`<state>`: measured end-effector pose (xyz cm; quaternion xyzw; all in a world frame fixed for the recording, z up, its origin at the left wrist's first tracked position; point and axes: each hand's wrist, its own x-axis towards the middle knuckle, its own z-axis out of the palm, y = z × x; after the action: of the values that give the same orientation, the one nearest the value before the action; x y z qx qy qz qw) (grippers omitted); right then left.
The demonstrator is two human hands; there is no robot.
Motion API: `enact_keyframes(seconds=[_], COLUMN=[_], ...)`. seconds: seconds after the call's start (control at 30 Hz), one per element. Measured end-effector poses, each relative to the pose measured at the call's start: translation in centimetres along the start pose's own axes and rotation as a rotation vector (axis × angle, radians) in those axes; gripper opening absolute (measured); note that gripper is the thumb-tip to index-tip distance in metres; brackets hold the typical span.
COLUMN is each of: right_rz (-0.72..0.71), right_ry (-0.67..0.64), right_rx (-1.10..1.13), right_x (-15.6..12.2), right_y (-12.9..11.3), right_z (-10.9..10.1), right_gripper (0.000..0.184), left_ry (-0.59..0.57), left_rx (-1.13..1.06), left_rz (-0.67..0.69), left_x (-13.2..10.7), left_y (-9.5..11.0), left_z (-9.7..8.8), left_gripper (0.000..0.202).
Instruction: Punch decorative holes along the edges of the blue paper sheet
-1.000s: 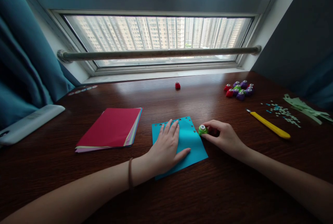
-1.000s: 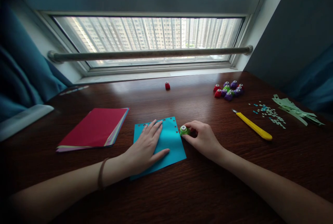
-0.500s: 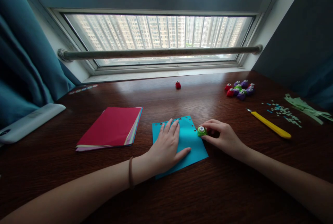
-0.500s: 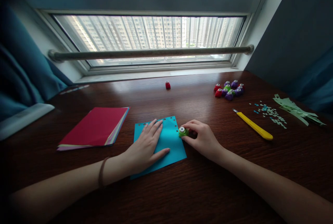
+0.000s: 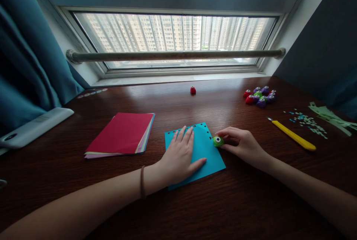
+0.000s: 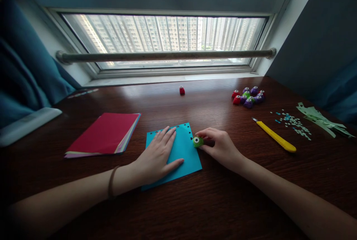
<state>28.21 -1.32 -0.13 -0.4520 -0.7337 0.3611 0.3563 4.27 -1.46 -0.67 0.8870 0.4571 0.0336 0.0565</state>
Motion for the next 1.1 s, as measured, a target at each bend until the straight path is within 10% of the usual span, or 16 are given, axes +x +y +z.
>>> enact_keyframes(seconds=[1.1], right_rz=[0.017], right_ry=[-0.021], right_rx=[-0.122], right_x=[-0.25], right_y=[-0.35], right_z=[0.59], right_gripper=[0.029], left_ry=[0.031], left_rx=[-0.042], left_rz=[0.108], left_x=[0.05], left_y=[-0.61], left_z=[-0.2], left_gripper=[0.084])
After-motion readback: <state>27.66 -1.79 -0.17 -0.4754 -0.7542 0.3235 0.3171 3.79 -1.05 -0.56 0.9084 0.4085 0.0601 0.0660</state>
